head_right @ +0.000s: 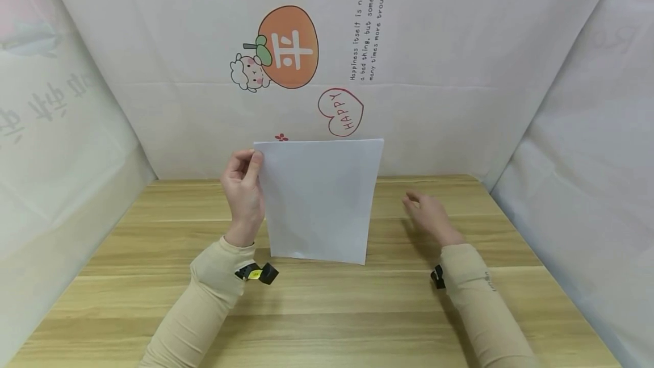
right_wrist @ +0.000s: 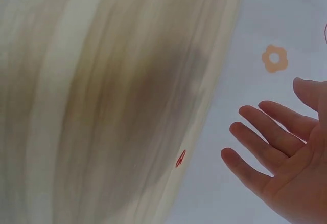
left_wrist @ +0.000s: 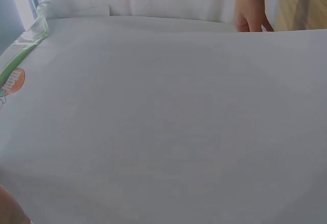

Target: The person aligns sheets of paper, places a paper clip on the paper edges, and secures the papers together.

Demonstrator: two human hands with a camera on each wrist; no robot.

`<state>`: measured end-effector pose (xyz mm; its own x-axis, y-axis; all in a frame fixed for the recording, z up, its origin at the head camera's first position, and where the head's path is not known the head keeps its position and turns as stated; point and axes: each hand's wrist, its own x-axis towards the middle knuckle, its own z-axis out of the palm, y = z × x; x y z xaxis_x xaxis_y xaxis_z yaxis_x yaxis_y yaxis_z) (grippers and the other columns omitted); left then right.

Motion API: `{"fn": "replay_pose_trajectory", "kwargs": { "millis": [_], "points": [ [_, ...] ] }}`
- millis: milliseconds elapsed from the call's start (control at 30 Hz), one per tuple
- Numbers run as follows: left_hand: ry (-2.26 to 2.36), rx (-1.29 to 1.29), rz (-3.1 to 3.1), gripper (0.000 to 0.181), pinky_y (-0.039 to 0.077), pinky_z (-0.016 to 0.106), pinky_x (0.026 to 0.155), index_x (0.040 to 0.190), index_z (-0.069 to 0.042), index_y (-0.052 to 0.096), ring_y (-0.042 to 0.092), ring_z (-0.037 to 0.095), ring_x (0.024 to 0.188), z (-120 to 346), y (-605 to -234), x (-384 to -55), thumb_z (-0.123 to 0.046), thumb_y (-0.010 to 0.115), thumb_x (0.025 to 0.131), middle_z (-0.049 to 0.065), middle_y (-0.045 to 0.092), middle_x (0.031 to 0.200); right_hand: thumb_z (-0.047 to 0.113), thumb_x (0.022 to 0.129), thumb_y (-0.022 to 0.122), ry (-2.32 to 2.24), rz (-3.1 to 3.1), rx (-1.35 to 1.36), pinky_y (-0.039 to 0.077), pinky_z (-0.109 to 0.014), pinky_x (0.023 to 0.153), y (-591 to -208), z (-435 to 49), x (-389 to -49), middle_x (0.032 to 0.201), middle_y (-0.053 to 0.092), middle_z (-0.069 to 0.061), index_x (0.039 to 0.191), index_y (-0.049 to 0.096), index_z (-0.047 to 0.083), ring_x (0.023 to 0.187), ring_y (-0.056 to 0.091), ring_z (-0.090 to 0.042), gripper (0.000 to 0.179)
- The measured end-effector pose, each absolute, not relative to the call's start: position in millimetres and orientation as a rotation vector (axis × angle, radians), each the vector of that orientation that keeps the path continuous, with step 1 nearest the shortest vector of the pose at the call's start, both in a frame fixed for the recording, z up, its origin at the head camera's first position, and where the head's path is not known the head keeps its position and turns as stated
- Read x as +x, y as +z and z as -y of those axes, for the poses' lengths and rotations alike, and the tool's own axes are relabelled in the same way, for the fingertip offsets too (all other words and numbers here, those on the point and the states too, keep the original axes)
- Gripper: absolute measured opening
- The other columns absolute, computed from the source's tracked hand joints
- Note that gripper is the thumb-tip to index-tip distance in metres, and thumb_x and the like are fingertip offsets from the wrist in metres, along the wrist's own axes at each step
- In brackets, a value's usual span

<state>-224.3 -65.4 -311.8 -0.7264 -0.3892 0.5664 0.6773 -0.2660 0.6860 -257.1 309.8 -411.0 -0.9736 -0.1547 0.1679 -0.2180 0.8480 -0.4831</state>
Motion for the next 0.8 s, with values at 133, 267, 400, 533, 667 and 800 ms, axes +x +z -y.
{"fn": "replay_pose_trajectory", "kwargs": {
  "millis": [133,267,400,533,667,800],
  "points": [
    [-2.037,-0.376,1.298,0.019,0.043,0.022,0.071,0.091,0.007,0.061,0.053,0.013,0.078,65,-311,-224,-0.011,0.067,0.088,-0.003,0.061,0.084,0.030,0.102,0.042,0.752,2.887,0.315,0.037,-0.059,0.098,-413,-315,-258,0.128,0.051,-0.033,0.131,0.045,-0.012,0.117,0.048,-0.051,0.051],
    [-2.045,-0.383,1.288,0.019,0.043,0.022,0.071,0.091,0.007,0.061,0.053,0.013,0.078,65,-311,-224,-0.010,0.067,0.088,-0.002,0.061,0.083,0.028,0.101,0.043,0.727,2.885,0.325,0.040,-0.059,0.095,-414,-319,-258,0.127,0.051,-0.034,0.129,0.046,-0.013,0.112,0.051,-0.052,0.049],
    [-2.037,-0.382,1.296,0.018,0.043,0.022,0.072,0.091,0.007,0.061,0.053,0.013,0.078,65,-312,-225,-0.010,0.067,0.088,-0.002,0.061,0.084,0.028,0.102,0.042,0.712,2.906,0.310,0.040,-0.059,0.095,-416,-323,-260,0.128,0.050,-0.035,0.130,0.045,-0.013,0.111,0.052,-0.052,0.050],
    [-2.034,-0.387,1.298,0.020,0.044,0.022,0.072,0.092,0.008,0.061,0.053,0.013,0.078,65,-313,-225,-0.010,0.067,0.088,-0.002,0.061,0.084,0.025,0.102,0.043,0.712,2.942,0.289,0.041,-0.059,0.094,-419,-326,-260,0.129,0.048,-0.037,0.131,0.043,-0.014,0.112,0.051,-0.052,0.049],
    [-2.045,-0.393,1.284,0.020,0.044,0.022,0.072,0.091,0.008,0.060,0.053,0.013,0.078,65,-313,-226,-0.011,0.067,0.088,-0.003,0.061,0.084,0.019,0.099,0.047,0.680,2.943,0.311,0.042,-0.059,0.091,-423,-331,-262,0.123,0.050,-0.039,0.128,0.044,-0.016,0.108,0.052,-0.053,0.045],
    [-2.045,-0.396,1.281,0.020,0.044,0.022,0.072,0.091,0.008,0.060,0.053,0.013,0.077,65,-313,-226,-0.011,0.067,0.088,-0.003,0.061,0.083,0.014,0.097,0.051,0.624,2.931,0.325,0.044,-0.059,0.088,-427,-338,-265,0.115,0.055,-0.039,0.125,0.046,-0.018,0.103,0.055,-0.053,0.042]
  ]
}}
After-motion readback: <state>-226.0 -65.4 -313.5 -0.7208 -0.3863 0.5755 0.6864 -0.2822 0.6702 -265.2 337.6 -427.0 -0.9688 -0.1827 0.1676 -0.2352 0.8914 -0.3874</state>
